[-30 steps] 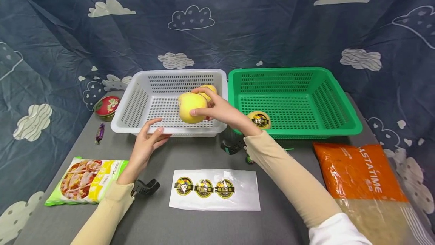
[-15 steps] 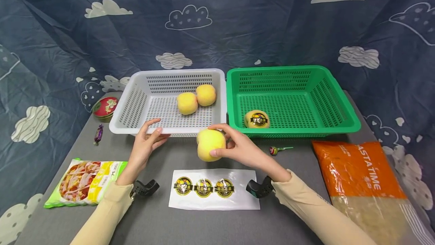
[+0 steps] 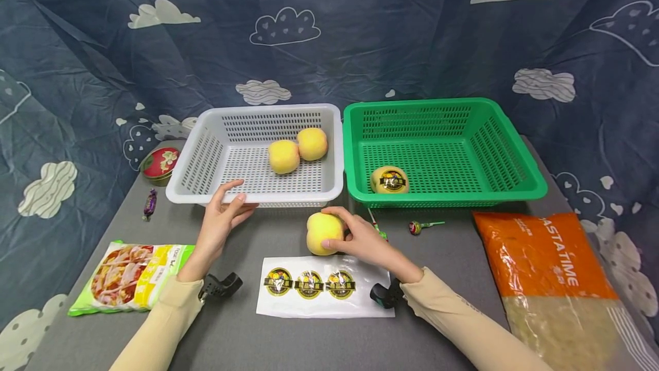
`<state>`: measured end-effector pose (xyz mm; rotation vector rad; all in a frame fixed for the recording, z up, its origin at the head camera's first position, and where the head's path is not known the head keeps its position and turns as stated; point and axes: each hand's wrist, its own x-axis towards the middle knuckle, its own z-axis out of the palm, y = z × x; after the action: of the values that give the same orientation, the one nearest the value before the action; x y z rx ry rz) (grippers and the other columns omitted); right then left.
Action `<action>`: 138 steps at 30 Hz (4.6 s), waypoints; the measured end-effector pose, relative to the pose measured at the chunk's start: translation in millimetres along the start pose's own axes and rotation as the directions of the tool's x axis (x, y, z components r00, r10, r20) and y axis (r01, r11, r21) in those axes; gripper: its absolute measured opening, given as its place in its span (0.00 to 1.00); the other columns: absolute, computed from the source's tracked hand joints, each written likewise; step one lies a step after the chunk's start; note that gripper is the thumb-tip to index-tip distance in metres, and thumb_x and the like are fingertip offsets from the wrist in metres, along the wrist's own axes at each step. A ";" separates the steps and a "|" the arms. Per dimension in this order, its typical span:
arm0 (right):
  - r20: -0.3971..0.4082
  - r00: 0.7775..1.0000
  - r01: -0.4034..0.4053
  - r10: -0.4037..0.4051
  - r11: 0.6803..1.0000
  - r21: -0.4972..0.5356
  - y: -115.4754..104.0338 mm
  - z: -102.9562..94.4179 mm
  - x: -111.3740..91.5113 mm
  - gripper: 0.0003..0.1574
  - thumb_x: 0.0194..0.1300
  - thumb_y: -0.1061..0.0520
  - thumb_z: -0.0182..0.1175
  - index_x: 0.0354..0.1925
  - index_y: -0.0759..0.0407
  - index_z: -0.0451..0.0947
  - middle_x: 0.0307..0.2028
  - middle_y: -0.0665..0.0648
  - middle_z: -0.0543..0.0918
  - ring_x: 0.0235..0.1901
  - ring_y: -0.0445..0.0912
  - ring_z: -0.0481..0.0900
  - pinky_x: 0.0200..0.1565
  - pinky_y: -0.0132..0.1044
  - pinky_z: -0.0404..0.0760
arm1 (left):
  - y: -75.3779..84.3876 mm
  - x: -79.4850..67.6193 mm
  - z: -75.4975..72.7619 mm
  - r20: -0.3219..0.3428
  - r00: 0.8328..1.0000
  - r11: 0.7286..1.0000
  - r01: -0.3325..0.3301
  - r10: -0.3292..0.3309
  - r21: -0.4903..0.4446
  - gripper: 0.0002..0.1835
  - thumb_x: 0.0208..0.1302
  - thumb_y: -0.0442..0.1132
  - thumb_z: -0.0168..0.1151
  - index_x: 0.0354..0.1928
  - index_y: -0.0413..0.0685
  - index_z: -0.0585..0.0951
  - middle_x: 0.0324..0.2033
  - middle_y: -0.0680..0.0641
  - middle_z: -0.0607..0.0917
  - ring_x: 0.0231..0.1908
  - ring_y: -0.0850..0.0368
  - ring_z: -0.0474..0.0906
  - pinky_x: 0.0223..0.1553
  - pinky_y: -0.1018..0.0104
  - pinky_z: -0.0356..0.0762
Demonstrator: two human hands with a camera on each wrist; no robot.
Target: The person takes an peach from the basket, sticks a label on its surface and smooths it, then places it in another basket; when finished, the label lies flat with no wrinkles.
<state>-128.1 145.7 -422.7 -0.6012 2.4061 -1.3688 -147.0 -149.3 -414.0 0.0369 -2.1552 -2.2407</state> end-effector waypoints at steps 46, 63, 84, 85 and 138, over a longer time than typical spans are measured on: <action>0.033 0.972 0.224 -0.231 0.886 -0.407 6.6 26.1 -60.2 0.15 0.50 0.68 0.62 0.31 0.50 0.71 0.28 0.44 0.70 0.29 0.36 0.67 0.30 0.30 0.70 | -9.0 -81.4 62.3 0.879 0.420 0.299 -0.829 -0.227 0.473 0.24 0.53 0.60 0.59 0.55 0.80 0.71 0.65 0.50 0.54 0.56 0.51 0.54 0.48 0.55 0.60; -0.193 0.918 0.298 -0.347 0.923 -0.242 -23.9 -6.8 -8.1 0.11 0.57 0.70 0.58 0.37 0.58 0.72 0.32 0.50 0.77 0.30 0.39 0.73 0.33 0.31 0.76 | 24.5 -52.4 55.1 0.766 0.619 0.516 -0.720 0.176 0.463 0.12 0.60 0.44 0.59 0.46 0.57 0.80 0.49 0.51 0.71 0.51 0.57 0.64 0.52 0.61 0.65; -0.247 0.932 0.189 -0.266 0.937 -0.294 -4.7 14.2 -8.9 0.15 0.56 0.59 0.63 0.40 0.54 0.69 0.46 0.54 0.69 0.45 0.49 0.69 0.45 0.45 0.71 | -18.6 -21.8 86.1 0.517 0.847 0.876 -0.341 0.128 0.342 0.09 0.55 0.40 0.64 0.37 0.50 0.76 0.52 0.43 0.68 0.53 0.52 0.64 0.49 0.54 0.69; -0.241 0.938 0.178 -0.250 0.943 -0.282 -4.2 15.4 -9.1 0.16 0.56 0.56 0.63 0.40 0.54 0.68 0.48 0.56 0.69 0.49 0.50 0.68 0.48 0.46 0.69 | -19.1 -19.9 85.5 0.521 0.845 0.889 -0.326 0.122 0.322 0.08 0.56 0.39 0.63 0.37 0.49 0.76 0.53 0.42 0.68 0.53 0.52 0.65 0.50 0.54 0.68; -0.053 0.991 -0.077 0.120 0.860 0.505 12.5 5.4 3.5 0.29 0.58 0.59 0.61 0.52 0.65 0.58 0.59 0.63 0.66 0.58 0.54 0.64 0.51 0.43 0.71 | -29.6 -6.9 87.9 0.513 0.857 0.981 -0.055 -0.049 0.187 0.13 0.60 0.42 0.59 0.46 0.48 0.81 0.51 0.48 0.70 0.47 0.51 0.70 0.30 0.61 0.79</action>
<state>-131.2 145.7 -436.4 -0.2796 1.9697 -1.9056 -143.8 -60.1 -440.2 -0.6390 -2.6125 -2.2130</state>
